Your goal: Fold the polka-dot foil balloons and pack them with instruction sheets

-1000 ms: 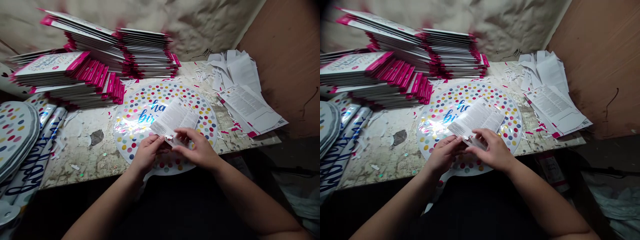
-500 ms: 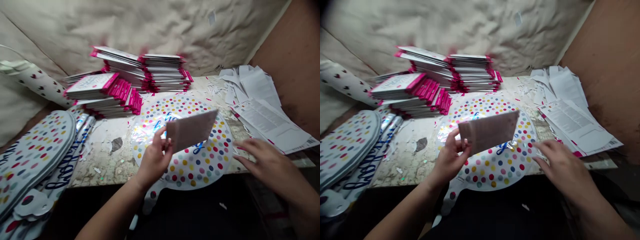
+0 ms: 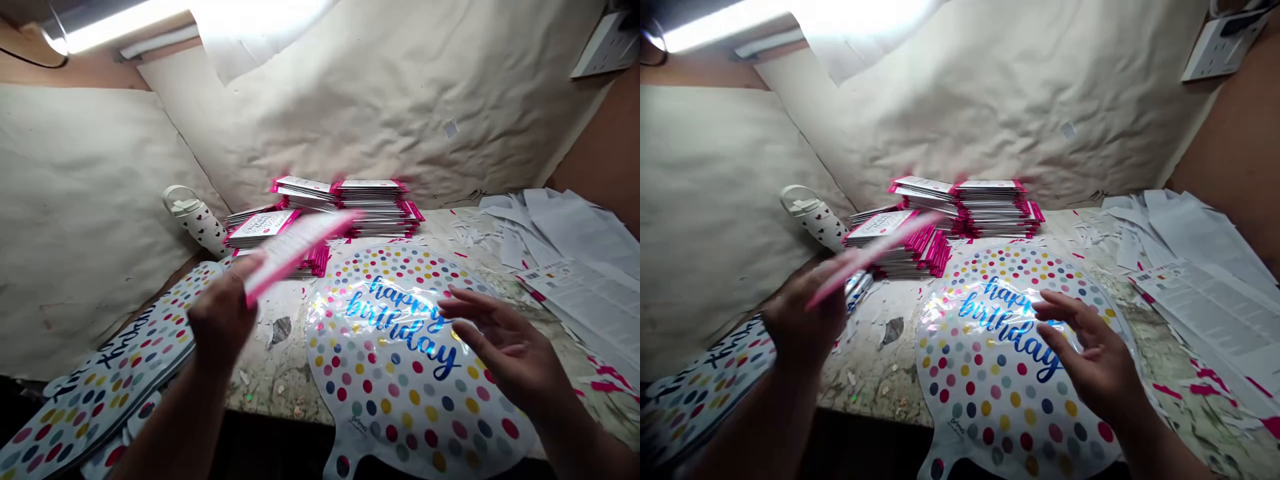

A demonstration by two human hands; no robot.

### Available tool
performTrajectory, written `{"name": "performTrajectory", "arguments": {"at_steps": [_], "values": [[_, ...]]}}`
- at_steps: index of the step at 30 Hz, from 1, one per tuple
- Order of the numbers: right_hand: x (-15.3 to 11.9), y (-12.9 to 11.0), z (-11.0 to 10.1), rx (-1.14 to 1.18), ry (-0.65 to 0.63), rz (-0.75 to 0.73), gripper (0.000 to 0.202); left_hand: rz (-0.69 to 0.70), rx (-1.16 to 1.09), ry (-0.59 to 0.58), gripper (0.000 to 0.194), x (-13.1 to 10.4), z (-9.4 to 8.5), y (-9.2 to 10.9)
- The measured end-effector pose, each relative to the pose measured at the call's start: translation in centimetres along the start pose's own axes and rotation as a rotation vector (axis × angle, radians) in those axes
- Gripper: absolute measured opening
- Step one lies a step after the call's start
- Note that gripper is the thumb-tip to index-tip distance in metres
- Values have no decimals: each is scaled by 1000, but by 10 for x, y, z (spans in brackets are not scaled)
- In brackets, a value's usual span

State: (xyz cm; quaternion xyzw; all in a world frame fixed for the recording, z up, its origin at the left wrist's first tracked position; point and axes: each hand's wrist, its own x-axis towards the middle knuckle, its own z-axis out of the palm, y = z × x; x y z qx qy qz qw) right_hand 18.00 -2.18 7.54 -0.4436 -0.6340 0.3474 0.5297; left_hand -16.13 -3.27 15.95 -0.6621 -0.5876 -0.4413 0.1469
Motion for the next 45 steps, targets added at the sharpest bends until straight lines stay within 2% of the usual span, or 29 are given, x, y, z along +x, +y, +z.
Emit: {"name": "performTrajectory", "arguments": {"at_steps": [1, 2, 5, 7, 8, 10, 11, 13, 14, 15, 17, 19, 20, 22, 25, 28, 30, 31, 32, 35, 36, 37, 39, 42, 45], "values": [[-3, 8, -6, -56, 7, 28, 40, 38, 125, -3, 38, 14, -3, -24], [-6, 16, -11, -119, 2, 47, 37, 66, 201, -61, 39, 29, -4, -47], [-23, 29, -23, -302, -53, 17, 29, 70, 334, -275, 33, 68, 11, -107], [-38, 29, -26, -408, -132, -49, 23, 67, 329, -362, 30, 85, 31, -127], [-46, 28, -26, -457, -195, -92, 21, 67, 315, -389, 29, 90, 42, -129], [-64, 26, -26, -569, -357, -201, 25, 64, 297, -416, 30, 94, 62, -120], [-74, 27, -26, -642, -446, -269, 31, 66, 287, -413, 32, 92, 71, -109], [-91, 32, -26, -804, -575, -418, 47, 116, 234, -446, 34, 73, 85, -74], [-98, 35, -26, -868, -605, -498, 53, 185, 171, -511, 34, 56, 89, -51], [-103, 39, -25, -904, -612, -571, 54, 290, 76, -670, 37, 33, 92, -26], [-109, 44, -25, -865, -574, -648, 50, 410, -36, -860, 31, -21, 90, 26], [-108, 44, -25, -748, -527, -583, 42, 548, -173, -1032, 25, -75, 80, 70], [-106, 42, -25, -696, -506, -512, 39, 627, -247, -1128, 31, -96, 75, 86], [-102, 37, -25, -624, -482, -379, 36, 577, -256, -1212, 26, -121, 66, 102], [-96, 31, -25, -571, -468, -253, 31, 306, -367, -1377, 24, -120, 66, 98], [-88, 27, -24, -543, -521, -140, 22, -100, -492, -1546, 13, -105, 84, 81], [-78, 22, -22, -575, -622, -38, 16, -292, -478, -1528, 18, -101, 100, 74], [-72, 19, -21, -605, -687, 21, 11, -326, -469, -1492, 22, -100, 106, 73], [-65, 15, -19, -631, -752, 80, 5, -327, -463, -1456, 26, -99, 111, 74], [-44, 7, -5, -568, -899, 199, 41, -218, -461, -1397, 26, -94, 115, 82], [-38, 6, 1, -509, -911, 206, 44, -165, -457, -1381, 23, -92, 114, 85], [-34, 6, 9, -457, -897, 201, 37, -113, -447, -1361, 18, -89, 112, 88], [-29, 9, 23, -390, -822, 164, 17, -40, -426, -1313, 13, -86, 107, 91], [-30, 19, 37, -285, -650, 144, 18, -34, -357, -1266, 8, -86, 99, 84], [-34, 29, 37, -127, -436, 239, 18, 11, -150, -1197, 35, -95, 87, 63]]}}
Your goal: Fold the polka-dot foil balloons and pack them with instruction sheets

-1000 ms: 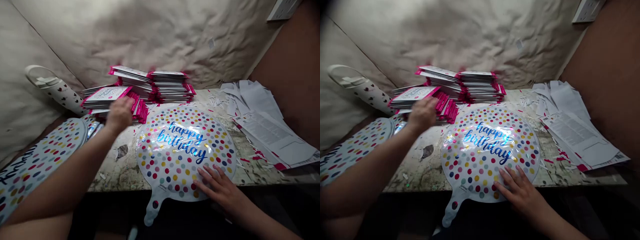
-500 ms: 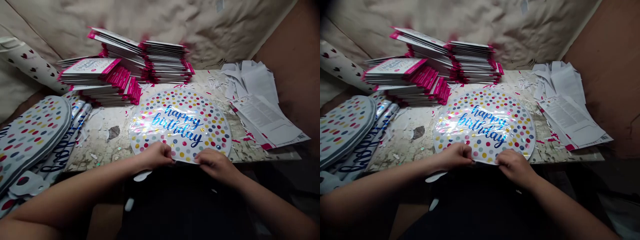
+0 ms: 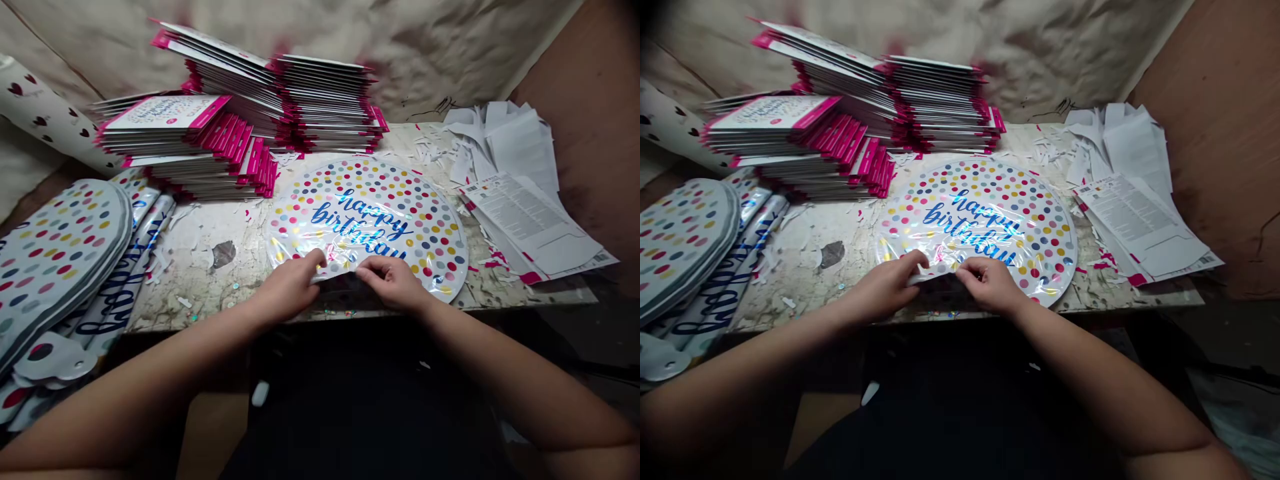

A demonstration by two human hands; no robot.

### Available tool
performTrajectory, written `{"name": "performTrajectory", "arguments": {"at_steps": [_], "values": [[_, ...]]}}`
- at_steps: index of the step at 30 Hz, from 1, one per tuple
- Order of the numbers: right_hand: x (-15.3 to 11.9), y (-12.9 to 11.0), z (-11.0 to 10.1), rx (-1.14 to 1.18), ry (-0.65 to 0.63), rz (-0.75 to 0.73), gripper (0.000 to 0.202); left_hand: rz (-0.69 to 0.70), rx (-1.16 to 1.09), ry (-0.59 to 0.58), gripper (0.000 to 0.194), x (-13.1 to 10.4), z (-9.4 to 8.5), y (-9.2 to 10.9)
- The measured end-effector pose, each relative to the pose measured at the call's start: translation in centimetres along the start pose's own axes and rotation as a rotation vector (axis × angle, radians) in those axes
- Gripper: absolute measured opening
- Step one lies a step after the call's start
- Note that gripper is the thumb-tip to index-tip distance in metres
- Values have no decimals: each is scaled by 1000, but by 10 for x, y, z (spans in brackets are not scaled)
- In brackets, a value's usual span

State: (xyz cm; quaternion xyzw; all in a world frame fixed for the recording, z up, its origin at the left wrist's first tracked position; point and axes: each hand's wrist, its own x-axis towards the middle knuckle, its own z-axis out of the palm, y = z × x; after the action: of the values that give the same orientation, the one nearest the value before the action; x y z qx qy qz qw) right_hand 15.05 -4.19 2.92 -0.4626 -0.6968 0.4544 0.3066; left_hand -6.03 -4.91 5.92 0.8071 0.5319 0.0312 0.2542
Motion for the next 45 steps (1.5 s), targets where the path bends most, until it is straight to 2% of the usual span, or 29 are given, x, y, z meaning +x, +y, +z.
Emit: {"name": "performTrajectory", "arguments": {"at_steps": [4, 7, 8, 9, 10, 12, 13, 15, 16, 18, 21, 23, 25, 27, 28, 30, 33, 36, 39, 41, 43, 45], "values": [[0, 8, -7, 194, 231, -4, 23, 0, 240, 164, 59, -27, -6, -25], [-1, 1, -10, 162, 254, -62, 24, 36, 282, 425, 76, -35, -21, -31], [-3, -5, -10, 120, 242, -85, 24, 77, 269, 484, 78, -33, -25, -32], [-6, -11, -8, 67, 216, -116, 23, 125, 246, 491, 76, -31, -28, -32], [-11, -16, -5, 1, 184, -160, 20, 169, 214, 438, 68, -27, -30, -33], [-26, -22, 3, -192, 99, -288, 15, 214, 133, 231, 45, -21, -26, -39], [-35, -21, 6, -315, 45, -349, 25, 209, 89, 144, 35, -19, -22, -44], [-52, -10, 7, -563, -15, -392, 54, 186, 21, 61, 29, -18, -12, -56], [-60, 0, 2, -669, -4, -355, 63, 186, 2, 51, 27, -19, -6, -62], [-71, 23, -16, -836, 95, -190, 67, 216, -6, 29, 27, -22, 2, -74], [-75, 55, -59, -1020, 269, 74, 54, 264, 7, 2, 33, -25, 8, -83], [-70, 67, -85, -1078, 287, 110, 49, 287, 28, 26, 33, -26, 10, -84], [-63, 73, -103, -1029, 183, 23, 47, 299, 74, 65, 36, -27, 9, -85], [-55, 75, -116, -873, 24, -55, 45, 287, 148, 97, 47, -28, 6, -89], [-51, 76, -122, -774, -37, -59, 44, 272, 178, 102, 53, -28, 3, -93], [-42, 77, -135, -584, -81, 12, 40, 228, 171, 87, 53, -26, -5, -103], [-19, 76, -155, -345, -38, 211, 31, 23, -45, 47, 42, -10, -25, -116], [14, 76, -168, -107, 15, 405, 31, -257, -183, 19, 43, 23, -48, -120], [45, 76, -169, -28, 75, 559, 37, -431, 110, 58, 43, 56, -66, -116], [57, 77, -166, -62, 112, 605, 38, -509, 348, 171, 46, 66, -70, -107], [62, 78, -162, -92, 129, 618, 38, -438, 463, 358, 49, 63, -64, -91], [63, 78, -158, -119, 145, 629, 37, -188, 478, 468, 47, 53, -47, -71]]}}
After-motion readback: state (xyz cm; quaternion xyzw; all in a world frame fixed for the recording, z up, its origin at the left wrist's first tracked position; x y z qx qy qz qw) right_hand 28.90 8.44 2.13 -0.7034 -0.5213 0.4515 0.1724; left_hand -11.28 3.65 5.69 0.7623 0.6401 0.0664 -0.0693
